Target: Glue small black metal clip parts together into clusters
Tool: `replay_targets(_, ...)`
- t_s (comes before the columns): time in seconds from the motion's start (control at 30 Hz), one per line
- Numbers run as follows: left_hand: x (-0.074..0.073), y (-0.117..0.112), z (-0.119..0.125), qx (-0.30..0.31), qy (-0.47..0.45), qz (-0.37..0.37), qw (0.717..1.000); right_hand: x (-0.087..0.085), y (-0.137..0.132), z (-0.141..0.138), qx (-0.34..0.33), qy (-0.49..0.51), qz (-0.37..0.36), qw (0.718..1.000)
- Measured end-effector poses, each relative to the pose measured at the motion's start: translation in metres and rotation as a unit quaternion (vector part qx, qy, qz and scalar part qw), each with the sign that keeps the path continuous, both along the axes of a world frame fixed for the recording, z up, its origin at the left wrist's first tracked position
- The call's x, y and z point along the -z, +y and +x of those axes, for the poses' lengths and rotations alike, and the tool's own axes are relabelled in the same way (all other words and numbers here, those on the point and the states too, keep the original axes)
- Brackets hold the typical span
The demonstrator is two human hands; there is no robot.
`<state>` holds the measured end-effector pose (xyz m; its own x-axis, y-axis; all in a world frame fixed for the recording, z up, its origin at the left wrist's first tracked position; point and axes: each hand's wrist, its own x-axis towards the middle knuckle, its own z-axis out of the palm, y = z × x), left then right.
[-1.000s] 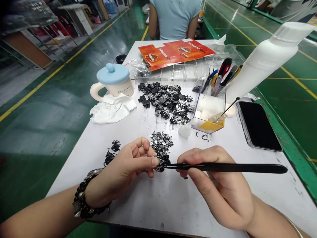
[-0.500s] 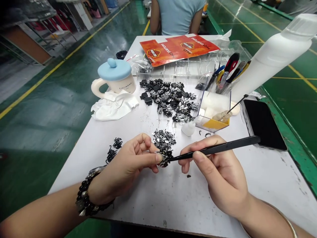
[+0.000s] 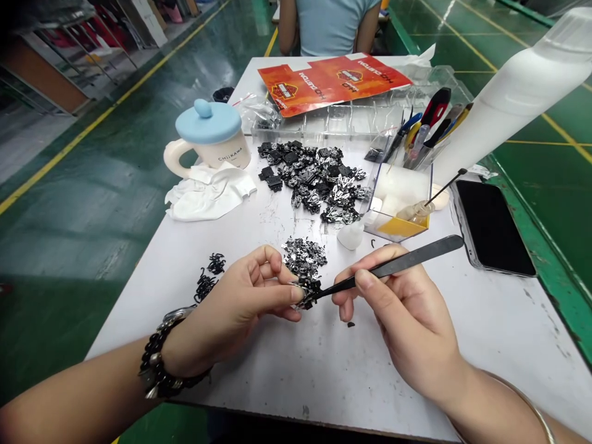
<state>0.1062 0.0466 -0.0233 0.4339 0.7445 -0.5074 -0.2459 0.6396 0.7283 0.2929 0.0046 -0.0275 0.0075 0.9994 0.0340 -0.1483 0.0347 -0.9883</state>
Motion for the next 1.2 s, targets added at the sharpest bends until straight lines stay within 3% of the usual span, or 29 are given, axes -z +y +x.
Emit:
replay_targets(0.43,0.001,0.005,0.000,0.030,-0.007,-0.027,0.999,-0.009,-0.010,0.010,-0.018,-0.166,0.125,0.978)
replay_targets(0.67,0.000,0.005,0.001,0.023,-0.017,-0.038,0.999,-0.011,-0.011,0.024,0.085,-0.169,0.243,0.951)
replay_targets(0.77,0.000,0.006,0.000,0.023,-0.021,-0.047,0.998,-0.003,-0.005,0.020,0.025,-0.217,0.273,0.937)
replay_targets(0.87,0.000,0.006,-0.002,0.027,-0.025,-0.055,0.998,0.007,0.001,0.014,-0.089,-0.274,0.251,0.924)
replay_targets(0.93,0.000,0.006,-0.003,0.029,-0.031,-0.062,0.997,0.012,0.003,0.009,-0.124,-0.296,0.230,0.919)
replay_targets(1.2,-0.001,0.006,-0.001,0.048,-0.057,-0.060,0.995,0.018,0.001,0.000,-0.089,-0.289,0.226,0.926)
